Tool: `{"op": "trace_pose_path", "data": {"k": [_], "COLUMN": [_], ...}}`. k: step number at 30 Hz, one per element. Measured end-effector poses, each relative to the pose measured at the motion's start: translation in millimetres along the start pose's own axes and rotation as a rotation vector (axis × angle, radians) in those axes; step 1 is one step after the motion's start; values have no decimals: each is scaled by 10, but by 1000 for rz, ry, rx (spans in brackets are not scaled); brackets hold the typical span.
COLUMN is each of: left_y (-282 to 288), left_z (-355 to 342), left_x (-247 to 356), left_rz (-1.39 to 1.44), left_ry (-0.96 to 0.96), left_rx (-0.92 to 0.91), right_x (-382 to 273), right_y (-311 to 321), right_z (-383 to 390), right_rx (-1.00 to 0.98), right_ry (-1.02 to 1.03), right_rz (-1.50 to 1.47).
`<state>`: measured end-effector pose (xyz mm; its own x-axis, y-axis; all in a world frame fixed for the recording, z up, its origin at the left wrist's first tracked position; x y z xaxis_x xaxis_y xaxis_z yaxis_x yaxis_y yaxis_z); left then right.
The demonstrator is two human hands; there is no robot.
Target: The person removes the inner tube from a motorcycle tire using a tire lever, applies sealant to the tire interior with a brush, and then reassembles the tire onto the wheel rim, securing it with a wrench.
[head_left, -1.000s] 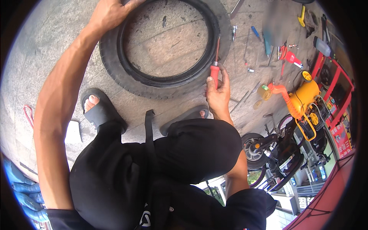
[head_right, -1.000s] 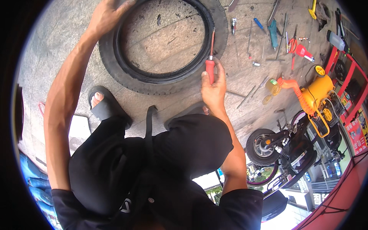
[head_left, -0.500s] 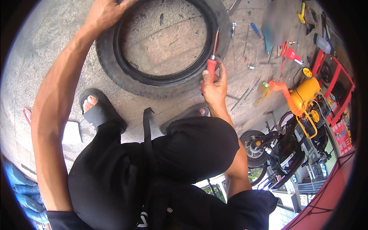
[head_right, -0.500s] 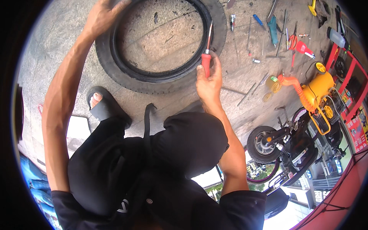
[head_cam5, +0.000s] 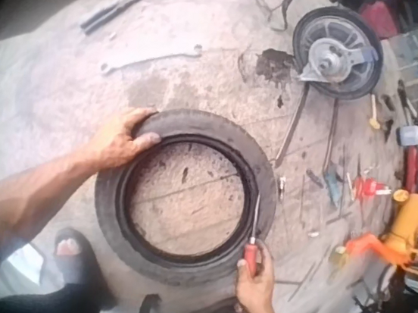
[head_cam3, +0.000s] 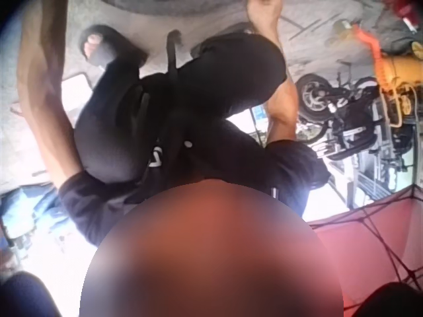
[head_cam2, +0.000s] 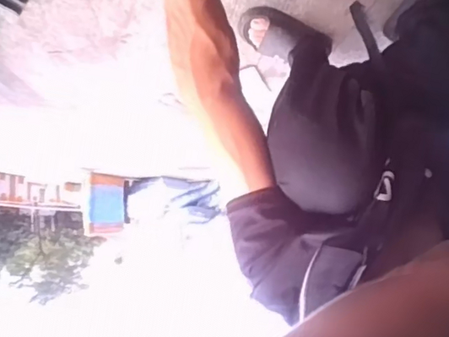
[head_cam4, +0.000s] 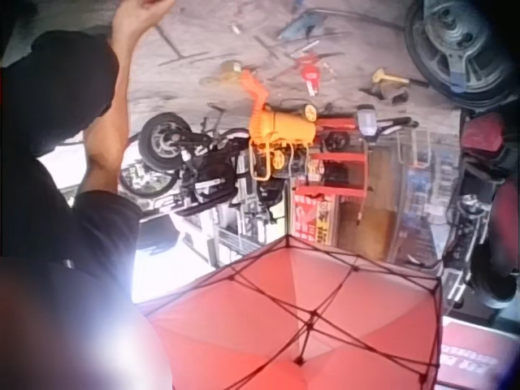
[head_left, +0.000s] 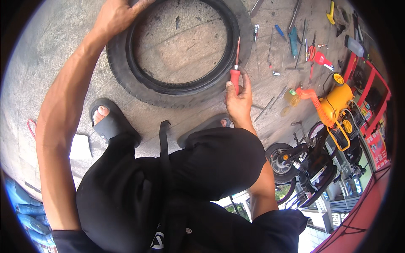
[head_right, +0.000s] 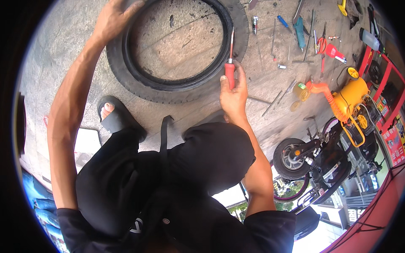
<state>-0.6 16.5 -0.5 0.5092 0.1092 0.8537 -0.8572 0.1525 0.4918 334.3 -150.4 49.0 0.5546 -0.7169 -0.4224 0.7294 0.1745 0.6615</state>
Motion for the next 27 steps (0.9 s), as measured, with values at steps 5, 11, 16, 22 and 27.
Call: {"op": "trace_pose_path", "data": {"k": [5, 11, 16, 22, 27], "left_y": [8, -18, 7, 12, 5], "left_z": [0, -2, 13, 21, 6], "left_x": [-11, 4, 19, 22, 17], "left_rz": [1, 35, 55, 28, 56], "left_ry": [4, 5, 21, 9, 24], "left_rx": [2, 7, 2, 11, 14], "right_x": [-68, -227, -123, -61, -116], "right_y": [-35, 91, 363, 364, 318], "right_z": [-194, -432, -55, 110, 81], "right_rx": [13, 105, -207, -162, -201], "right_ry": [272, 640, 101, 39, -4], "right_rz": [51, 382, -58, 5, -102]}}
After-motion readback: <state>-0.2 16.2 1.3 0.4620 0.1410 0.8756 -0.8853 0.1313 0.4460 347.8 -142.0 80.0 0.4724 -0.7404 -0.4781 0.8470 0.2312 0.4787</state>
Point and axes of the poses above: each hand's wrist, its own z-axis away from the middle knuckle, its own y-axis out of the back of the hand, x = y × z, the point moved 2 cm from there along -z, towards the middle knuckle, and after that the axes turned 15 degrees about z, right-handed, at the moved point
